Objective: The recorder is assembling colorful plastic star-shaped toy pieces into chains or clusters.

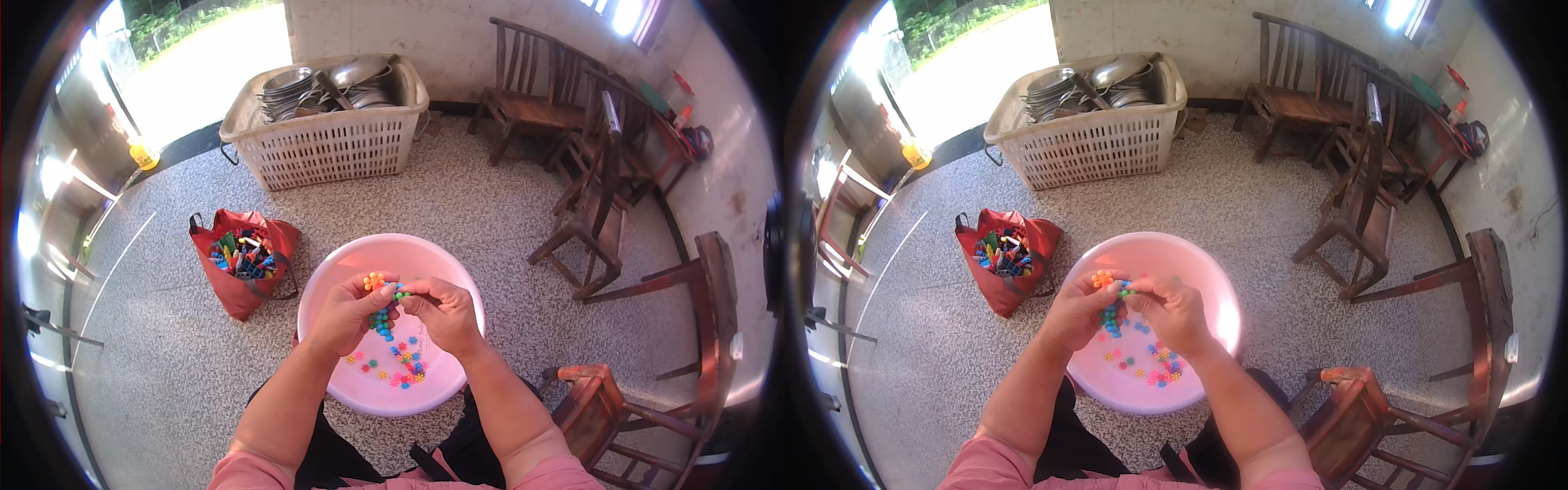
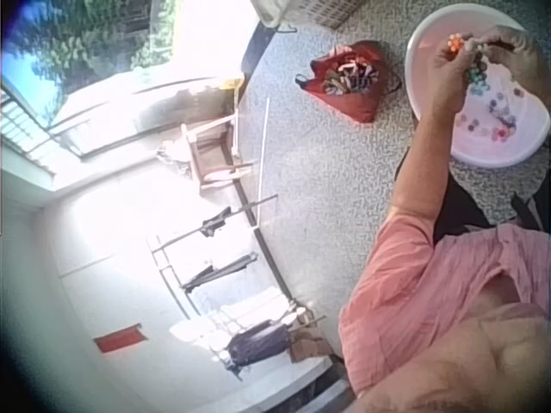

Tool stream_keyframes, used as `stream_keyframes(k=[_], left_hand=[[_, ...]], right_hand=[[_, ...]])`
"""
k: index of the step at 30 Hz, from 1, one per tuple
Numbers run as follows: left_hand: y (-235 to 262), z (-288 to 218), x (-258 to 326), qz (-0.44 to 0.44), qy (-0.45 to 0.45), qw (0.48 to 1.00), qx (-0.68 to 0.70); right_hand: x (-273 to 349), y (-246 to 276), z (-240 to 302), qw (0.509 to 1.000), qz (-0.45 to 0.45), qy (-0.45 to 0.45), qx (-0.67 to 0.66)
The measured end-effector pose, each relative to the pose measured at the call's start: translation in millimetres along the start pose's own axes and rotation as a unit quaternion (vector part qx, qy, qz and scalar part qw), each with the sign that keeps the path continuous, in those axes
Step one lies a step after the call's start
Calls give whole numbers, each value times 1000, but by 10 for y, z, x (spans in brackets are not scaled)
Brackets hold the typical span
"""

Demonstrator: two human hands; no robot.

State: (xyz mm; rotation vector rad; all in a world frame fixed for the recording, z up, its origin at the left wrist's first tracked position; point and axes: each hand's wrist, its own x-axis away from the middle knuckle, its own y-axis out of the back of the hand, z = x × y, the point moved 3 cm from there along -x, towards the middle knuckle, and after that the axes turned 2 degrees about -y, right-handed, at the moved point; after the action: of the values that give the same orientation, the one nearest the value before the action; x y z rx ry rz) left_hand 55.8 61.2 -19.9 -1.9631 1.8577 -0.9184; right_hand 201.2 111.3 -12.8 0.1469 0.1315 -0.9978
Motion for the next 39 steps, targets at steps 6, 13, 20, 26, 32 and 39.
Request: stream_keyframes(k=[6,13,20,26,32,39], left_hand=[[-20,-21,20,36,19,997,70],[-87,-62,61,49,18,997,65],[-11,-1,12,37,-18,999,-34],[-41,-11,30,13,-29,998,-59],[-45,4,36,-6,-62,992,-107],[-89,-27,38,37,-48,996,-73]], right_hand=[[-20,-17,-138,968,-3,-108,-227],[-43,48,-92,891,-7,-198,-409],[-44,-90,-23,961,29,-198,-192],[-40,-49,-19,961,26,-184,-203],[-32,-48,-42,962,16,-181,-203],[-40,-32,-122,907,33,-225,-353]])
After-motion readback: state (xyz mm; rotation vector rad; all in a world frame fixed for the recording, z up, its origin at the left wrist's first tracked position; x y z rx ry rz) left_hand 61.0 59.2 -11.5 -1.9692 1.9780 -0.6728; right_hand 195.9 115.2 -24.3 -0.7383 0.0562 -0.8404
